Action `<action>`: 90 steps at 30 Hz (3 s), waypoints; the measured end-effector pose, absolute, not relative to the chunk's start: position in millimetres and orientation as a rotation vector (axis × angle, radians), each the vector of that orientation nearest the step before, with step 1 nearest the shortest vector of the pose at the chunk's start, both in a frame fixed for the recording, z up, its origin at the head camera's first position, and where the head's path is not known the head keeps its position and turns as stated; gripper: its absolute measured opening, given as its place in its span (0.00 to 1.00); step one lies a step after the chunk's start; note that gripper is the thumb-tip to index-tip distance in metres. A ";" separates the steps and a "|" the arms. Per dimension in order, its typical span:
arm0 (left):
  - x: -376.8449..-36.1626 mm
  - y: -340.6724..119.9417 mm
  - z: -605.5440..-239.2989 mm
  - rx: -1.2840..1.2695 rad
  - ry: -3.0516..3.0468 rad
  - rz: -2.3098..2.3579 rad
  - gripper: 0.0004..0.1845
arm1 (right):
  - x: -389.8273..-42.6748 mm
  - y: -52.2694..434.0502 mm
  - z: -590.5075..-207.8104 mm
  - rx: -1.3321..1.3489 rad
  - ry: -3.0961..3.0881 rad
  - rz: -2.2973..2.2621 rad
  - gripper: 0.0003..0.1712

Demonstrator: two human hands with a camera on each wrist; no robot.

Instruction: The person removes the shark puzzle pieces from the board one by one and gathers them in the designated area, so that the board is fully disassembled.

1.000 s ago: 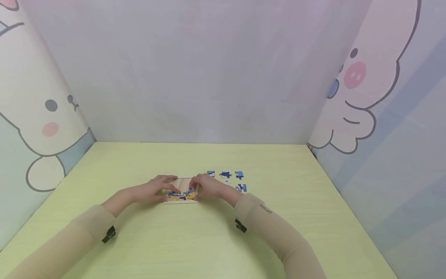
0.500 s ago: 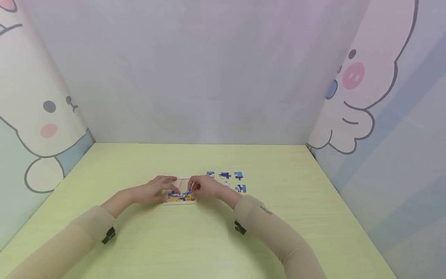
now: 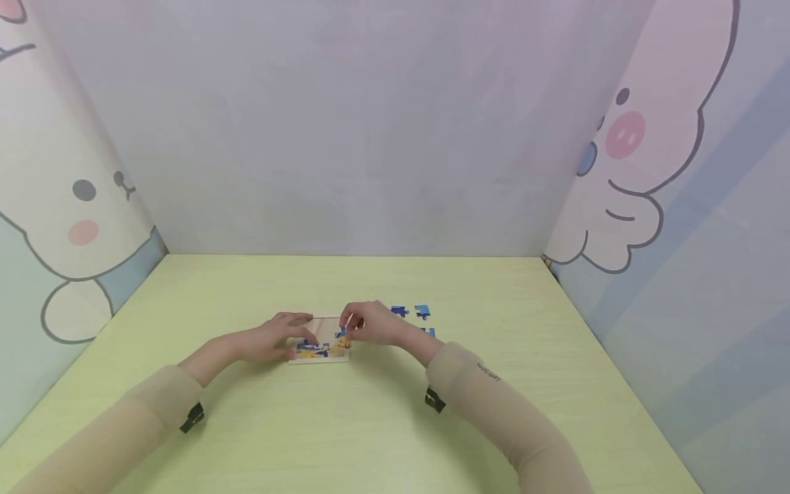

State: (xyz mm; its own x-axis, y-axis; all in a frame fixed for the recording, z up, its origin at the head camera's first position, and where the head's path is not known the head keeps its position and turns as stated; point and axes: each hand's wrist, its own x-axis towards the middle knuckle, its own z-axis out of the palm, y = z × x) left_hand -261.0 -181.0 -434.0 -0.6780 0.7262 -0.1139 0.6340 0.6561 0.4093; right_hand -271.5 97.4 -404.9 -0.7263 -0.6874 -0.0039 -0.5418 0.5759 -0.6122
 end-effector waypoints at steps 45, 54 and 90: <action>-251.9 -178.3 -429.0 1.076 2.625 0.484 0.20 | -245.2 245.5 -400.4 -0.884 2.601 -0.841 0.04; -251.5 -178.2 -425.9 1.075 2.627 0.471 0.19 | -257.0 249.8 -415.5 -0.884 2.572 -0.849 0.03; -256.7 -176.1 -428.9 0.889 2.714 0.407 0.33 | -252.4 228.1 -387.6 -0.938 2.672 -0.781 0.07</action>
State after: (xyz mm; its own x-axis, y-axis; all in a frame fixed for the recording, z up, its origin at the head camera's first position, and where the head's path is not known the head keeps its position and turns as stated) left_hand -256.7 -176.1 -428.9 -0.7806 0.6060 -0.1533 0.5345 0.7742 0.3391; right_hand -252.4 228.1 -387.6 -0.7774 -0.6288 -0.0161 -0.5212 0.6582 -0.5432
